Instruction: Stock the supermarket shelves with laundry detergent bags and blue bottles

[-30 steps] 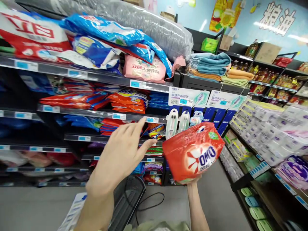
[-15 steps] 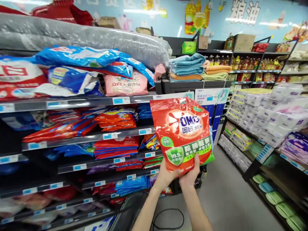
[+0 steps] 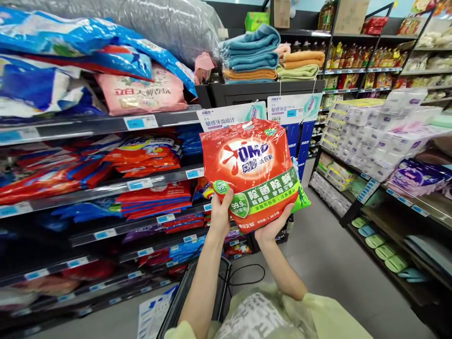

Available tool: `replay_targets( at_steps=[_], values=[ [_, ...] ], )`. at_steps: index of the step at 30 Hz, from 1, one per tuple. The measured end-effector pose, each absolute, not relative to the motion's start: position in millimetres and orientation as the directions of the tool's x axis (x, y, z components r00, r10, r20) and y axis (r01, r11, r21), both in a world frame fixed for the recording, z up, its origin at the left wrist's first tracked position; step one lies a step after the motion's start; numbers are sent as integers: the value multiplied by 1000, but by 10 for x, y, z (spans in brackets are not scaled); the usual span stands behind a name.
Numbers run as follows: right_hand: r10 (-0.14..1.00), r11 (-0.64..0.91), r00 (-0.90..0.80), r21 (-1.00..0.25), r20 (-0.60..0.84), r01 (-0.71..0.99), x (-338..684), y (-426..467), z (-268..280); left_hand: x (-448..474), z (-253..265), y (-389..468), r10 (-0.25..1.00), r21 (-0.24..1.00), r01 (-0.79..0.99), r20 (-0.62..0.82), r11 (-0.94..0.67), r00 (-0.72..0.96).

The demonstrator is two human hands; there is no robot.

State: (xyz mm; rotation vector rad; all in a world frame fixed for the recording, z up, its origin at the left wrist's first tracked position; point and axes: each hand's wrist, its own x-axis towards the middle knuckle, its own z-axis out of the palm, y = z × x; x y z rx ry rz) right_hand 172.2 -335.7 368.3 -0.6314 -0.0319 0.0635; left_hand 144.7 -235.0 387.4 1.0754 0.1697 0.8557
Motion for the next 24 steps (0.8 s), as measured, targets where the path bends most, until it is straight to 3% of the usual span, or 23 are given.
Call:
replay_targets(
  at_steps=[5,9,11,13,16,18,21,24],
  values=[
    [82,762,996,-644,-17,-74,1830,-3446,3633,1365,3896,-2408,719,824,-531,246,198,650],
    [-10,723,999,-691,-34,-16,1923,-3534,3575,1351,3790,-2436,725,789,-553,212,269,655],
    [-34,686,999,-728,-2,22,1981,-3628,3559,1394,3674,-2409,734,749,-589,212,302,645],
    [39,592,994,-804,100,57,2059,-3764,3545,1458,3478,-2376,745,699,-620,189,356,640],
    [277,327,919,-927,280,184,2195,-3964,3516,1528,2998,-2406,724,610,-592,44,526,688],
    [414,84,846,-940,335,331,2265,-4025,3476,1518,2595,-2507,663,545,-524,-82,655,744],
    [525,-309,804,-817,279,486,2296,-3979,3369,1412,2020,-2698,632,538,-454,-204,710,748],
    [565,-522,798,-658,209,542,2262,-3851,3253,1270,1613,-2789,607,607,-362,-261,708,750]
  ],
)
